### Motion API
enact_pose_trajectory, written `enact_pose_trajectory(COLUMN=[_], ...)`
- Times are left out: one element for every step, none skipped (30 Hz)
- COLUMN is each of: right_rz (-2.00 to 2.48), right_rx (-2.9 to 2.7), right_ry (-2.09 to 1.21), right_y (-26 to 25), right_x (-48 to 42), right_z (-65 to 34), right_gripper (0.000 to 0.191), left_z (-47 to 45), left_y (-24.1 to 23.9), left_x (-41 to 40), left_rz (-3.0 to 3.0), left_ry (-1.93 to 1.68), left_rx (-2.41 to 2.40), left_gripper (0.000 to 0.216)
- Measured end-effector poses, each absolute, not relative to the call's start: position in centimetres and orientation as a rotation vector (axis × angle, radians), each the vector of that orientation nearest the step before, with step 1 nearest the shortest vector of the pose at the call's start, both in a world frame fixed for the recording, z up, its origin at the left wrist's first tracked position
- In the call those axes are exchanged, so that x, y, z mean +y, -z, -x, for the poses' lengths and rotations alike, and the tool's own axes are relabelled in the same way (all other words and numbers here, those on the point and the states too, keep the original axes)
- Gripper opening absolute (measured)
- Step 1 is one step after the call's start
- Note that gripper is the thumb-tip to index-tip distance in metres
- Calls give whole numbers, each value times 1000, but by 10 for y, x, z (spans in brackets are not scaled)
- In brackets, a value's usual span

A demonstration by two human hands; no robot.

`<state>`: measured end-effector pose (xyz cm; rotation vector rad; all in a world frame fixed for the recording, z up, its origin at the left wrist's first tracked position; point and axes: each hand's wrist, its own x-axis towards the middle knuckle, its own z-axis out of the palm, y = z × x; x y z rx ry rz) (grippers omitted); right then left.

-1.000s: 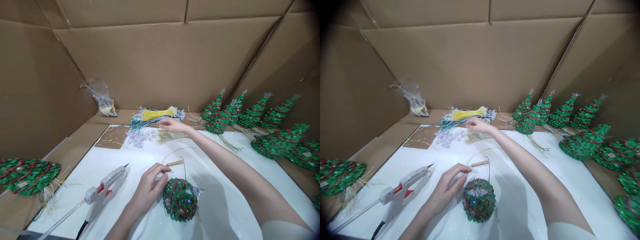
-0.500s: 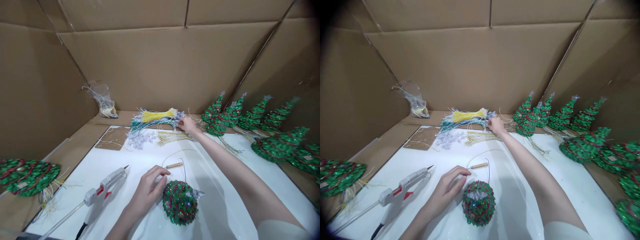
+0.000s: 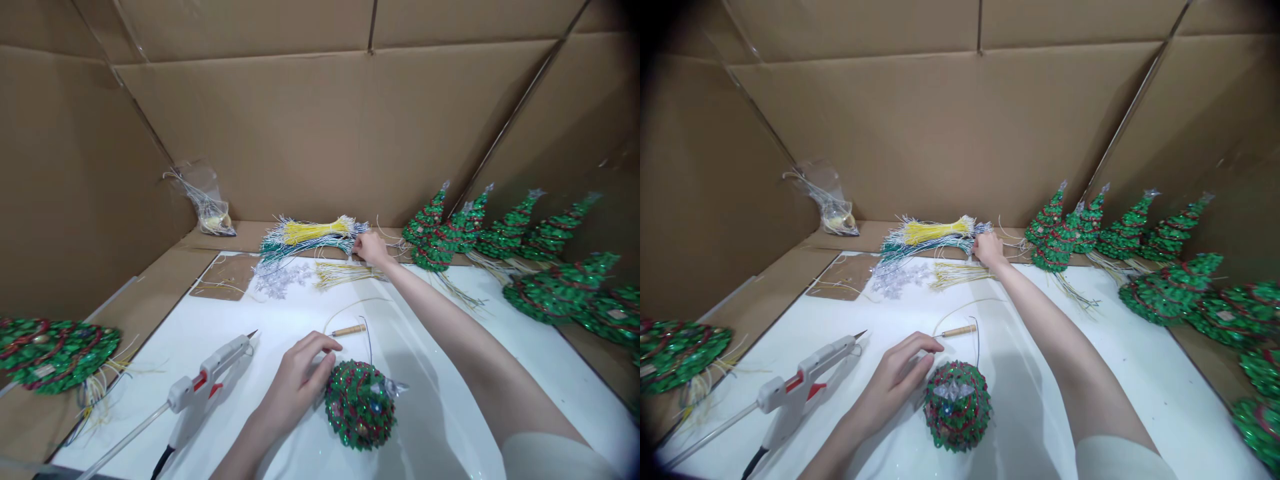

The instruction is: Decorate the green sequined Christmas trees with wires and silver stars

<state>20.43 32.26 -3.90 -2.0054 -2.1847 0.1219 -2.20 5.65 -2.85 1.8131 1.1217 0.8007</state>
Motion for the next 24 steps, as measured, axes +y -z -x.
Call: enact_pose_trajectory(right_rz=[2009,2012,2016,2020,2022,2022,2019,2014,2008,2001,1993,1983,1972,1961,1951,1941,1935,1930,1925,1921,1914,1905,1896,1890], right_rx=[-2178,-2171,-2163,-2154,-2145,-2136,-2127,-2119,-2111,-2103,-2095,-2088,-2082,-2077,-2070,-2062,-2051,-2040,-2027,-2015,-2003,-1991,-1979,-1963], right_ry=[-135,-151,-167,-183,-198,-211,-222,-230,-236,-240,-242,-243,-240,-234,-225,-211,-194,-175,-154,-131,-108,-83,-57,-31], right_y=[39,39,40,40,40,41,42,42,43,43,44,44,44,43,42,40,38,36,33,29,25,21,17,13], right_x=[324,325,326,327,328,328,329,329,329,329,329,328,328,328,327,327,326,324,323,321,318,316,313,310], right_z=[-204,-205,-205,-206,-207,-209,-210,-212,-214,-216,-218,-221,-224,-227,-231,-235,-240,-245,-250,-256,-261,-267,-272,-277], right_gripper=[33,33,33,33,33,33,33,34,34,34,34,34,34,34,34,34,34,34,32,29,25,19,15,12], left_z=[22,22,22,22,22,22,22,22,22,22,22,22,22,22,22,22,22,22,22,22,22,22,22,22], left_y=[29,29,29,29,28,28,28,28,28,28,28,28,28,28,28,28,28,28,27,27,27,27,27,28], left_x=[57,57,57,57,57,57,57,57,57,57,57,57,57,57,57,57,57,57,57,57,57,57,57,57], left_rz=[-1813,-1812,-1812,-1810,-1809,-1805,-1803,-1801,-1801,-1802,-1804,-1807,-1810,-1812,-1814,-1817,-1821,-1823,-1825,-1825,-1826,-1827,-1829,-1832], left_ry=[-800,-799,-798,-796,-793,-789,-787,-786,-785,-787,-788,-788,-788,-787,-786,-787,-787,-789,-789,-790,-793,-796,-798,-800], left_rx=[1122,1123,1124,1124,1125,1127,1129,1130,1131,1132,1131,1131,1131,1132,1133,1134,1133,1133,1130,1127,1124,1119,1116,1113], left_gripper=[21,21,21,21,21,21,21,21,21,21,21,22,22,22,22,22,22,22,22,22,22,22,22,22])
